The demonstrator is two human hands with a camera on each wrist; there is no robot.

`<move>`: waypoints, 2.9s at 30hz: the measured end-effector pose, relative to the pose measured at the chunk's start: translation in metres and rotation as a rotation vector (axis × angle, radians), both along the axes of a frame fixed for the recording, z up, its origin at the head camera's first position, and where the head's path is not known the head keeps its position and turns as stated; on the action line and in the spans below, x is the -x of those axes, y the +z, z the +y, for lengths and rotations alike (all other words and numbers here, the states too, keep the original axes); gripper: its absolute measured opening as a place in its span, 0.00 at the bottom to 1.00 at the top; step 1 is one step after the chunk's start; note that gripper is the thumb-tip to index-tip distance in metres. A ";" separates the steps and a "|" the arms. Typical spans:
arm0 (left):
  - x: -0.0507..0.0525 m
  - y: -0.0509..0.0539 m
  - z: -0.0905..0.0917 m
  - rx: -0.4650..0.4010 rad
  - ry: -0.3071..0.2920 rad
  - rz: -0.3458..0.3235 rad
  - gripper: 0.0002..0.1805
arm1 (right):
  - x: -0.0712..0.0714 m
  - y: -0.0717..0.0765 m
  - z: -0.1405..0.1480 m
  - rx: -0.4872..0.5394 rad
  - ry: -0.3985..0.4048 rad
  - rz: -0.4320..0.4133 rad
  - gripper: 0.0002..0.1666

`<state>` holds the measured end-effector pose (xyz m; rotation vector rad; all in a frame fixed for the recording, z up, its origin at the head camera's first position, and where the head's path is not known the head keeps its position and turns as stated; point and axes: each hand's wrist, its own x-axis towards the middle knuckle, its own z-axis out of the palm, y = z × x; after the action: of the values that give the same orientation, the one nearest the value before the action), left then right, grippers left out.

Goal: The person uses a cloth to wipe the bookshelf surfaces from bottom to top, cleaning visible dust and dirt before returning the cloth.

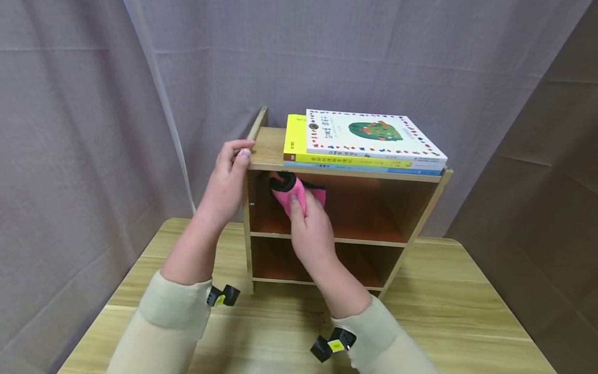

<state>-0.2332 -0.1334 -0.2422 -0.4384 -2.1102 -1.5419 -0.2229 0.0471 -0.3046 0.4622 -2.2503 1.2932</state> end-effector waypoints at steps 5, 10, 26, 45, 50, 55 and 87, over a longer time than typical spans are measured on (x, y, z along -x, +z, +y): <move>0.001 0.000 0.000 0.000 -0.007 0.013 0.22 | 0.003 0.003 -0.010 0.204 0.117 -0.035 0.22; 0.000 0.000 0.000 -0.004 -0.003 0.012 0.22 | 0.004 0.006 -0.023 0.452 0.323 -0.060 0.26; 0.000 -0.001 0.001 -0.015 0.000 0.019 0.22 | -0.003 0.008 -0.058 0.685 0.479 -0.135 0.27; -0.002 0.000 0.001 0.012 0.027 0.005 0.23 | 0.010 -0.002 -0.049 0.044 0.506 0.032 0.45; -0.003 0.001 0.001 0.010 0.028 0.003 0.23 | 0.009 -0.005 -0.046 -0.111 0.422 0.053 0.56; -0.002 0.000 0.001 0.010 0.020 -0.003 0.23 | 0.007 -0.007 -0.042 -0.219 0.315 0.056 0.55; -0.001 -0.002 0.002 0.016 0.019 -0.011 0.26 | 0.007 -0.002 -0.010 -0.786 0.102 0.394 0.27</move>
<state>-0.2319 -0.1316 -0.2441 -0.4156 -2.1305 -1.5210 -0.2295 0.0369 -0.3069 1.0105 -2.3183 0.2520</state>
